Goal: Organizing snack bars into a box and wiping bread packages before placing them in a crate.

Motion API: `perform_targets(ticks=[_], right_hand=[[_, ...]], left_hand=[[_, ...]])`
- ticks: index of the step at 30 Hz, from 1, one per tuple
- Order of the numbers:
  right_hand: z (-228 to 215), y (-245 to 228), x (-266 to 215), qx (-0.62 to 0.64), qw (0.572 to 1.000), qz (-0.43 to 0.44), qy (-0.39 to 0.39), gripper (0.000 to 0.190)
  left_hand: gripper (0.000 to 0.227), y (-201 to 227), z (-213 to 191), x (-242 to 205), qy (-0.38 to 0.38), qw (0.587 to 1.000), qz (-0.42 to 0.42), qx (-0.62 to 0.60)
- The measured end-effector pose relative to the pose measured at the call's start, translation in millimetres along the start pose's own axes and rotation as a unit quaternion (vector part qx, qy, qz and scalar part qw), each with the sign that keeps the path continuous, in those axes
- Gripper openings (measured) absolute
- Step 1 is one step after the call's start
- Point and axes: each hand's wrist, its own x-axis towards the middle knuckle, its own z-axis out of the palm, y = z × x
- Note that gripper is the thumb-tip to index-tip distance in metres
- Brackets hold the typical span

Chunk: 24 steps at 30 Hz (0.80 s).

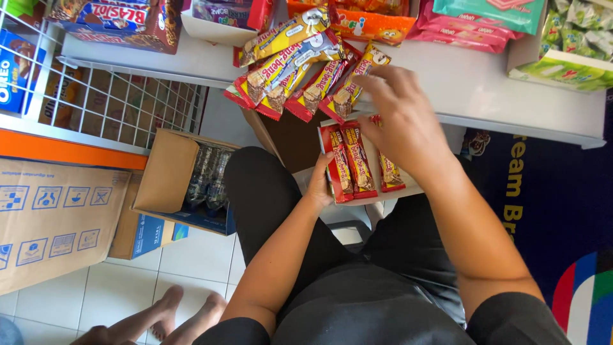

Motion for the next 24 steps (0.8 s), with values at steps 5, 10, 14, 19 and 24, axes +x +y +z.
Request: perform_targets(ticks=[5,10,14,19,24], right_hand=[[32,35,14,-0.058,0.993,-0.095,-0.035,0.044],[2,61,-15,0.032,0.992,-0.109,-0.055,0.032],[-55,42,-60,0.084,0.995,0.002,0.050,0.031],[-58,50,-113,0.199,0.963,0.178,0.027,0.024],[-12,49,-132,0.059,0.987,0.151,0.016,0.025]], left_hand=[[0.072,2,1,1,-0.025,1.000,0.004,0.007],[0.078,3,9,-4,-0.045,0.999,-0.027,0.008],[0.074,-2,-4,1,-0.021,1.000,-0.017,0.010],[0.068,-3,-3,0,0.018,0.999,-0.006,0.039],[0.065,-5,-3,-2,0.041,0.997,0.008,0.067]])
